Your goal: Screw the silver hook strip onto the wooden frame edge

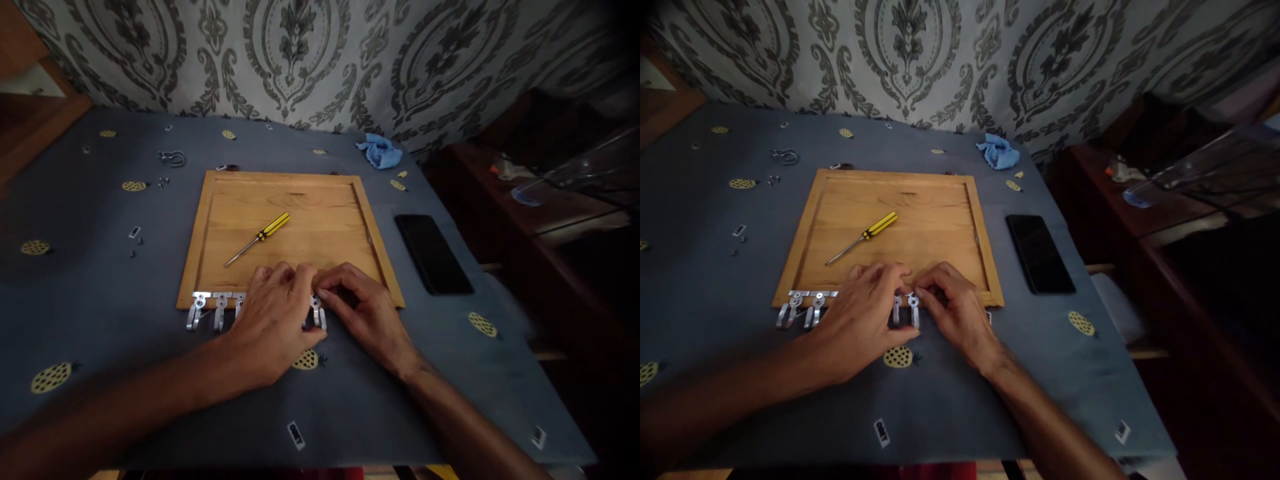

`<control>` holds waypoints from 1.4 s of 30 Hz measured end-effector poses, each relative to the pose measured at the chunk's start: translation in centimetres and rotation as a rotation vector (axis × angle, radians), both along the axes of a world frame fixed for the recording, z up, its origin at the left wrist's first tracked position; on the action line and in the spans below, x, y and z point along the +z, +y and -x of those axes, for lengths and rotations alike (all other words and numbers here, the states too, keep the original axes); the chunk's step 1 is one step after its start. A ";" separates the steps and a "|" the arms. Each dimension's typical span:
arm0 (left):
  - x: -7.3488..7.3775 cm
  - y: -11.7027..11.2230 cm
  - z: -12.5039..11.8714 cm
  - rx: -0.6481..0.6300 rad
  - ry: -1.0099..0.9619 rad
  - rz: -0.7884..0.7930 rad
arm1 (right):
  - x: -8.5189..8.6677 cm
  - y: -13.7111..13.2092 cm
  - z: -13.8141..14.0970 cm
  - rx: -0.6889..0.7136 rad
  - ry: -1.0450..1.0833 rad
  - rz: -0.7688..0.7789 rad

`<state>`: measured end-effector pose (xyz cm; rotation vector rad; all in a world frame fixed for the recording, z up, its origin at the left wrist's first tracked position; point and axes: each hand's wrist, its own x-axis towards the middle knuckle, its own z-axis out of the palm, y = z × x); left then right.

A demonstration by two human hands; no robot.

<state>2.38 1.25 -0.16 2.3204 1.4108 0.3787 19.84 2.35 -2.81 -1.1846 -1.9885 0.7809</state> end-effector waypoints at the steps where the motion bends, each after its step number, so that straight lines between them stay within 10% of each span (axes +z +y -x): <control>1: 0.0 0.0 0.0 0.003 0.001 0.000 | -0.1 0.0 0.0 0.004 -0.007 -0.015; 42: 0.2 0.0 0.0 0.002 0.007 0.000 | -0.2 0.2 -2.0 0.217 -0.123 -0.159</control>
